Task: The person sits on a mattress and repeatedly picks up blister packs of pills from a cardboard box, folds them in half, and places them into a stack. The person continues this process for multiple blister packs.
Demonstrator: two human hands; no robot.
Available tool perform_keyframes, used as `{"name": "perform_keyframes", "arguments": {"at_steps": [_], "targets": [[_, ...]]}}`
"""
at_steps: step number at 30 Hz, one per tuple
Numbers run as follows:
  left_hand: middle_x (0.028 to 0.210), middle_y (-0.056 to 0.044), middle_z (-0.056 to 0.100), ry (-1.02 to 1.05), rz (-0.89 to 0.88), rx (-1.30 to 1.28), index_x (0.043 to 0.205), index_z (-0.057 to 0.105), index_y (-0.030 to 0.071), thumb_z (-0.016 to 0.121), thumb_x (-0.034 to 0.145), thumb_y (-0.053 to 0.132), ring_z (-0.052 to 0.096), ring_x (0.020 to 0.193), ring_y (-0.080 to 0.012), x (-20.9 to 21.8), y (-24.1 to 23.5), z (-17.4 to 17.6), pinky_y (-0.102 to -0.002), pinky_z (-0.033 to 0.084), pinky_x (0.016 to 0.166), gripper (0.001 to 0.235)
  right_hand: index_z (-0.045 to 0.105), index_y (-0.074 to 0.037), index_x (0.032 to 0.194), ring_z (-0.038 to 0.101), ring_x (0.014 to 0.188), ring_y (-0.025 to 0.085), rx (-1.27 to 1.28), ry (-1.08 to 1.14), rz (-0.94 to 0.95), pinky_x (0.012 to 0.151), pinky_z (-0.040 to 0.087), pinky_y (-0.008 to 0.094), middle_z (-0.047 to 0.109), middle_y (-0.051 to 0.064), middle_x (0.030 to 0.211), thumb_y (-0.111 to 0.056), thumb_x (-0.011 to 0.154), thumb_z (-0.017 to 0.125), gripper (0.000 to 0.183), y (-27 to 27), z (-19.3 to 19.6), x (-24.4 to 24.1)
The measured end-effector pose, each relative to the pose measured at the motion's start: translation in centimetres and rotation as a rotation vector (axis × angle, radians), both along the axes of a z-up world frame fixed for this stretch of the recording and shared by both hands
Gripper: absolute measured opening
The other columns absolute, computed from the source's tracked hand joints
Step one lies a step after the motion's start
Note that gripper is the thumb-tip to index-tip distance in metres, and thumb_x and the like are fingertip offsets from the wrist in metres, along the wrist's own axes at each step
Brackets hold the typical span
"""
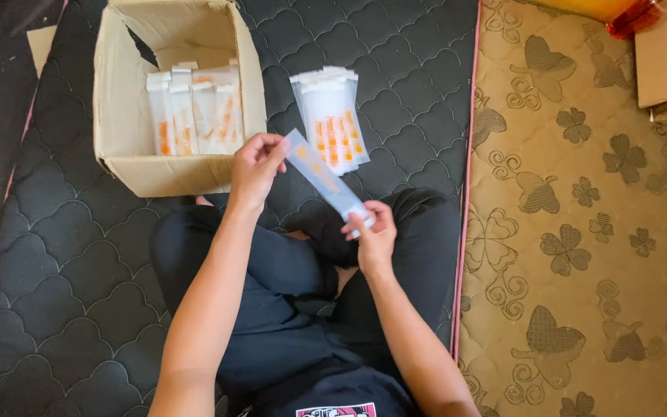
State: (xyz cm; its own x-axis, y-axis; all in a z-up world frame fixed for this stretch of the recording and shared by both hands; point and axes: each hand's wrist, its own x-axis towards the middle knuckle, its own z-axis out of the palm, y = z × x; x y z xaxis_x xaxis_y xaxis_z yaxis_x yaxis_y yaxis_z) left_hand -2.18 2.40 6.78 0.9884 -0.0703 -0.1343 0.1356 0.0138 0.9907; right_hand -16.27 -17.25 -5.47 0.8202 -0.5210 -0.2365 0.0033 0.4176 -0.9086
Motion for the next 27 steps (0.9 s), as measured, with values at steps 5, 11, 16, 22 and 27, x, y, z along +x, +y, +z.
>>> {"name": "perform_keyframes", "arguments": {"at_steps": [5,11,16,22,27], "targets": [[0.091,-0.009,0.065,0.14,-0.01,-0.146,0.107,0.067,0.004,0.07,0.096,0.01,0.07,0.077,-0.0172,-3.0,1.1,-3.1,-0.025,0.055,0.068,0.012,0.056,-0.012,0.112,0.067,0.065,0.014,0.392,-0.058,-0.17,0.057,0.053,0.022,0.069,0.003,0.086,-0.006,0.093,0.073,0.026,-0.5,3.1,1.6],[0.094,-0.011,0.071,0.331,0.006,-0.404,0.104,0.065,0.004,0.071,0.094,0.008,0.074,0.082,-0.0199,-5.0,-0.3,-8.7,-0.024,0.059,0.067,0.013,0.059,-0.017,0.09,0.062,0.071,0.012,0.639,0.071,0.067,0.058,0.045,0.022,0.061,-0.008,0.078,-0.022,0.093,0.077,0.019,5.5,4.7,3.3],[0.088,-0.009,0.072,0.312,-0.025,-0.307,0.094,0.068,0.005,0.075,0.089,0.008,0.072,0.079,-0.0158,-5.3,-0.9,-8.4,-0.024,0.057,0.065,0.009,0.065,-0.006,0.092,0.053,0.054,0.009,0.477,0.097,0.074,0.047,0.043,0.02,0.063,0.002,0.069,-0.011,0.089,0.082,0.018,8.5,2.9,5.8],[0.085,-0.011,0.069,0.216,0.031,-0.189,0.096,0.069,0.004,0.075,0.09,0.011,0.067,0.072,-0.0141,-4.7,-0.4,-9.4,-0.023,0.057,0.061,0.011,0.063,-0.007,0.084,0.049,0.051,0.009,0.351,0.15,0.108,0.047,0.042,0.023,0.052,-0.001,0.06,-0.009,0.086,0.084,0.021,7.4,2.8,5.8],[0.082,-0.014,0.069,0.149,0.016,-0.096,0.098,0.07,0.001,0.068,0.091,0.004,0.073,0.068,-0.0189,-4.2,0.7,-8.2,-0.024,0.06,0.061,0.008,0.061,-0.006,0.087,0.05,0.051,0.009,0.321,0.126,0.027,0.048,0.041,0.023,0.048,-0.004,0.062,-0.005,0.089,0.078,0.017,3.8,5.3,6.6]]}}
